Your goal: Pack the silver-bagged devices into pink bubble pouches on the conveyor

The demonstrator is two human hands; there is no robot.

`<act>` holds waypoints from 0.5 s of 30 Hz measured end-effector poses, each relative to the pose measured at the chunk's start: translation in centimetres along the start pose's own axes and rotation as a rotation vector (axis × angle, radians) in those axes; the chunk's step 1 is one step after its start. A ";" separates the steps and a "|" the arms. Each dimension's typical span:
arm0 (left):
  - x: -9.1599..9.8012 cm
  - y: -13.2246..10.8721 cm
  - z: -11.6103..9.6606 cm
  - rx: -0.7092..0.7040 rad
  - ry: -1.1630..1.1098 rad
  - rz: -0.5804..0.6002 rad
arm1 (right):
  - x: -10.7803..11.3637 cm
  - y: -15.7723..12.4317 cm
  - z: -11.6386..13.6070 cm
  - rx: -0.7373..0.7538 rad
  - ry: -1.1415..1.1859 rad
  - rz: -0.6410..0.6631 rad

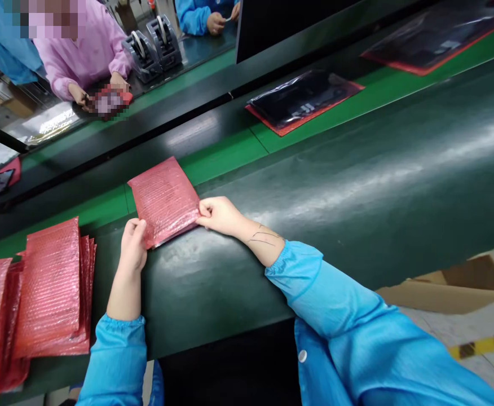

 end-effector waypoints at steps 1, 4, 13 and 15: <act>0.5 0.0 0.2 -0.028 -0.041 -0.077 | -1.5 0.0 -0.1 -0.021 0.089 0.108; 0.1 -0.1 0.8 -0.049 -0.112 -0.154 | -2.3 0.0 0.2 -0.011 0.201 0.120; -4.5 -4.1 1.4 0.229 -0.325 -0.056 | 0.1 0.0 0.1 0.049 0.305 0.006; -3.8 -5.8 -0.1 0.165 -0.359 -0.114 | 0.9 -0.4 -0.1 0.059 0.325 -0.078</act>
Point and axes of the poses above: each hand's wrist, its own y-axis towards the middle knuckle, its own x-axis out of the back of the hand, z = x × y, the point moved 10 cm from there along y, towards the middle knuckle, and after that the axes turned 10 degrees about z, right-handed, at the moved point
